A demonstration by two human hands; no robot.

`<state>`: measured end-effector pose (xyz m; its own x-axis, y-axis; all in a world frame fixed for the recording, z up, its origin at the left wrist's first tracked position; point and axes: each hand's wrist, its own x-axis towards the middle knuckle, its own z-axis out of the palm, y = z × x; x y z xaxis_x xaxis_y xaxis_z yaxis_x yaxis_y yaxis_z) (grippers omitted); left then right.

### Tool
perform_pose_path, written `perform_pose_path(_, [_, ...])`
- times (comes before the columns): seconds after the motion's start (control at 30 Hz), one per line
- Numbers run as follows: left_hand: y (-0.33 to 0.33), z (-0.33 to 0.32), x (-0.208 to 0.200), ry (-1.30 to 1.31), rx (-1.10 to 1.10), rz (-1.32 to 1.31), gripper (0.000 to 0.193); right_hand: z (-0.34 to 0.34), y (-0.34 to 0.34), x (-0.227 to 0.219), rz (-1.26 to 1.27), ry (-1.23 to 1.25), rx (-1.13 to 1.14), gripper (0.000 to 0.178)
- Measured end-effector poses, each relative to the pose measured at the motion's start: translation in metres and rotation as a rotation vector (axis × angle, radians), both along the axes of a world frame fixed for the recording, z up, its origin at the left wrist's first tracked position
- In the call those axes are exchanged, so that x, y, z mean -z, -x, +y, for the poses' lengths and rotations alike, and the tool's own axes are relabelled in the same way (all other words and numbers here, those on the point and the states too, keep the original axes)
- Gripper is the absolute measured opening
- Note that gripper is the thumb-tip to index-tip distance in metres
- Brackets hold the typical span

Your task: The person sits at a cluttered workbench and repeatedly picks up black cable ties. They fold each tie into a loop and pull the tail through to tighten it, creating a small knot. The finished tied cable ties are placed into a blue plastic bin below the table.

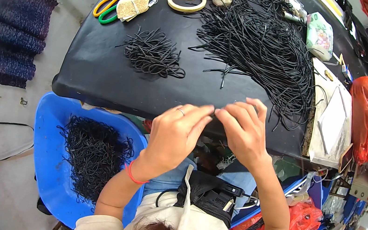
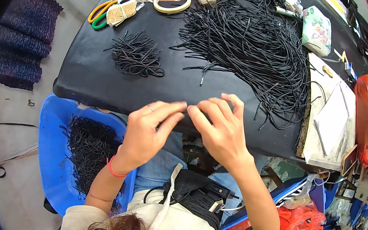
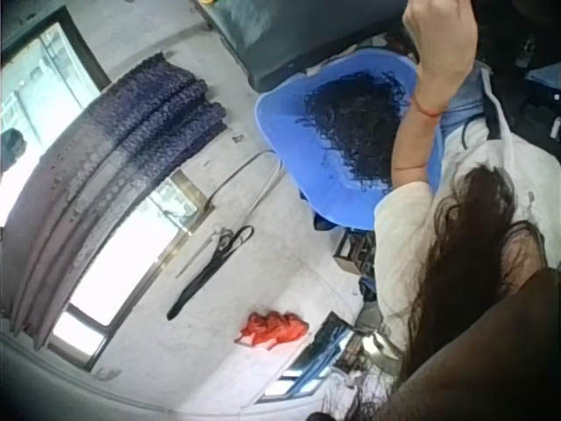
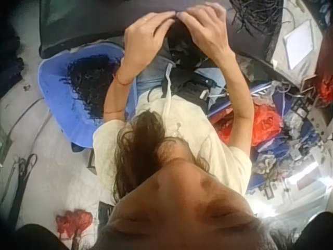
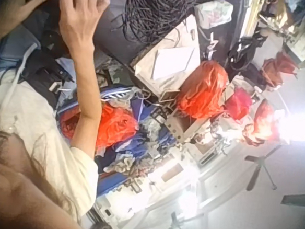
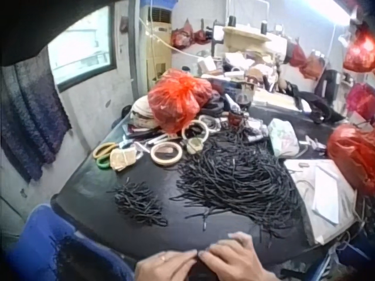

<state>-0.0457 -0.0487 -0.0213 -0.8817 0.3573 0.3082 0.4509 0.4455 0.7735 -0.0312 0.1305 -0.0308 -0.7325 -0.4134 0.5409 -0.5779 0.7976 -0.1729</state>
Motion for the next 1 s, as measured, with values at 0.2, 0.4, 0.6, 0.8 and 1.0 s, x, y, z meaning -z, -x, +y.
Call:
perform_pose_path(0.2, [-0.009, -0.017, 0.002, -0.162, 0.116, -0.321, 0.017, 0.000, -0.009, -0.011, -0.018, 0.205, 0.058, 0.024])
perform_pose_path(0.4, [-0.018, -0.001, 0.005, -0.755, 0.094, -1.075, 0.021, -0.019, -0.006, -0.021, -0.034, 0.542, 0.378, 0.016])
perform_pose_path(0.6, [-0.011, 0.008, 0.017, -1.064, -0.015, -1.075, 0.020, -0.035, -0.016, -0.018, -0.335, 0.595, 0.155, 0.028])
perform_pose_path(0.8, [-0.014, 0.009, 0.027, -1.079, -0.006, -1.028, 0.016, -0.035, -0.017, -0.012, -0.356, 0.608, 0.139, 0.026])
perform_pose_path(1.0, [-0.001, -0.004, 0.021, -1.409, 0.003, -1.032, 0.013, -0.018, -0.023, -0.018, -0.292, 0.466, 0.202, 0.018])
